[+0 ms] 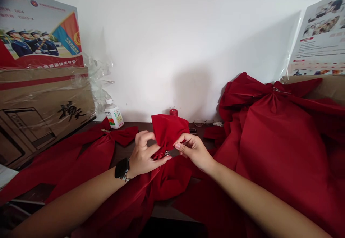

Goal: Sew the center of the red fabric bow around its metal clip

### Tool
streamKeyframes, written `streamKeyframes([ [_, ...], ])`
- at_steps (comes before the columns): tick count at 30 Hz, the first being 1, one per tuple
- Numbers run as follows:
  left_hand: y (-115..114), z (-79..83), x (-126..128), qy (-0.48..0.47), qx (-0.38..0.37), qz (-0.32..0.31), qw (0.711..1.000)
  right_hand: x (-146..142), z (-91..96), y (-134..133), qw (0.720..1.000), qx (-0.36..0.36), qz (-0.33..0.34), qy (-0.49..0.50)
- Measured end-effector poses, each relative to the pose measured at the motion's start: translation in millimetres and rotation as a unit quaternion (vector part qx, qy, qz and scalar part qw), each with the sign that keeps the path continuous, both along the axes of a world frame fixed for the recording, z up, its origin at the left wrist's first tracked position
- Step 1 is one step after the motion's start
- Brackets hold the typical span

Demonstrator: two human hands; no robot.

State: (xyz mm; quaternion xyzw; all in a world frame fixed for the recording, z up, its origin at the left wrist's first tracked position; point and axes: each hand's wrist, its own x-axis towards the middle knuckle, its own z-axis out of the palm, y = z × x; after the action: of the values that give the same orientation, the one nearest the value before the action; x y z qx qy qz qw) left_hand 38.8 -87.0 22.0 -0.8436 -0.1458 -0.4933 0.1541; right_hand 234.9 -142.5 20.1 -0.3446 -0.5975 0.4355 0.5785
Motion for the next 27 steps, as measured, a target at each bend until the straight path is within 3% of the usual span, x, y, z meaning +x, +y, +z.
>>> streamKeyframes([
  [2, 4, -0.8, -2, 0.025, 0.024, -0.022, 0.999, -2, -0.1, 0, 1.0, 0.007, -0.014, 0.009],
  [7, 17, 0.9, -3, 0.104, -0.085, -0.083, 0.987, -4, 2.0, -1, 1.0, -0.003, -0.003, 0.012],
  [12, 17, 3.2, -3, 0.122, -0.163, -0.108, 0.973, -2, 4.7, -2, 0.999, -0.019, 0.028, 0.005],
  [20, 17, 5.1, 0, 0.113, -0.26, -0.109, 0.953, -5, 9.9, -9, 0.992, 0.082, -0.069, -0.07],
  [23, 19, 4.4, 2, 0.107, -0.322, -0.12, 0.933, -5, 9.5, -8, 0.993, 0.07, -0.072, -0.063],
  [27, 21, -1.5, 5, 0.07, -0.428, -0.136, 0.891, -5, 6.0, -4, 0.997, 0.011, -0.072, 0.023],
])
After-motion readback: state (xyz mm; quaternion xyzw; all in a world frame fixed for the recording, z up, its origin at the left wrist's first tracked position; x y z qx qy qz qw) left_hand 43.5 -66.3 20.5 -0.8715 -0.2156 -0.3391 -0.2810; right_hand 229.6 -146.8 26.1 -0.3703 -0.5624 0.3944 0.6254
